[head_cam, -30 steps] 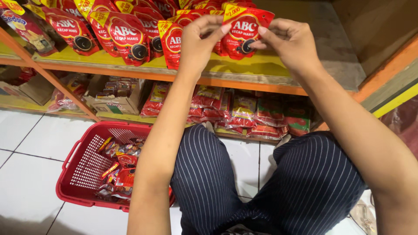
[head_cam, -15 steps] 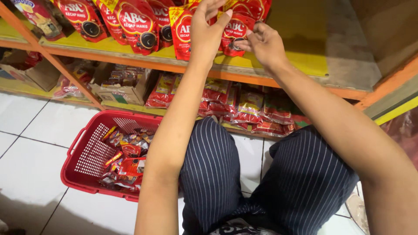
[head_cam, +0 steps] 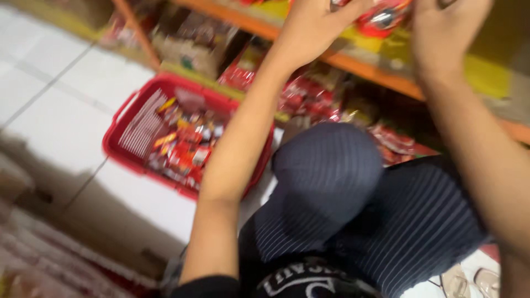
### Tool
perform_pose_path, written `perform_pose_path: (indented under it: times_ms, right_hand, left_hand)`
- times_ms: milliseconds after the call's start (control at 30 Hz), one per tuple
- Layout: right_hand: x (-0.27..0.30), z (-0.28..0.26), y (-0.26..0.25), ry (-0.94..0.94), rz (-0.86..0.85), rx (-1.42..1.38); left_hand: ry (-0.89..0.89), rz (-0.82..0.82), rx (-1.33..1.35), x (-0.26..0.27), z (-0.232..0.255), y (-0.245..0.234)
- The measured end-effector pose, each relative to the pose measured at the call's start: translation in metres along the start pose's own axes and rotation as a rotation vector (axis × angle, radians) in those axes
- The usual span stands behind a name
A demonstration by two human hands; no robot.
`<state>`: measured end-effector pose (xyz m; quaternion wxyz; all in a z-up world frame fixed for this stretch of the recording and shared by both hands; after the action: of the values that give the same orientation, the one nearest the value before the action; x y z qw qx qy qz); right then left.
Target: The person sits on the floor and organizes red packets of sweet soy sauce and smaller seasoning packets. They pick up items from a red basket, arrange them on the lower shelf, and place some back into the basket.
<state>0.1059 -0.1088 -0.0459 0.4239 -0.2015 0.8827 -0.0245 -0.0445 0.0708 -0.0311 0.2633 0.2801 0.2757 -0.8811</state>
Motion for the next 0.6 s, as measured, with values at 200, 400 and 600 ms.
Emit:
perform_pose_path:
  times_ms: [200,400,600]
  right_hand:
    - [0.028,-0.105,0.112,0.037,-0.861,0.115]
    - [0.103,-0.110,0.239,-0.115,-1.192,-0.064]
    - [0.137,-0.092,0.244,-0.024,-1.457,0.039]
  left_hand:
    - [-0.002,-0.060,-0.026,0.131,-0.015,-0.141]
    - [-0.169,0.062,-0.059,0.212,-0.154,-0.194]
    - [-1.227,0.019,-0.809,0.338,-0.289,-0.212]
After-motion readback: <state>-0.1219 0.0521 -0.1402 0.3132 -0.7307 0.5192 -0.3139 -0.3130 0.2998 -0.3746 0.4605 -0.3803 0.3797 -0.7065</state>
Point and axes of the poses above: each hand's wrist, its own x-axis away from the middle knuckle, its own y-axis out of the palm, z = x × y, the point moved 1 cm from there along -x, towards the middle knuckle
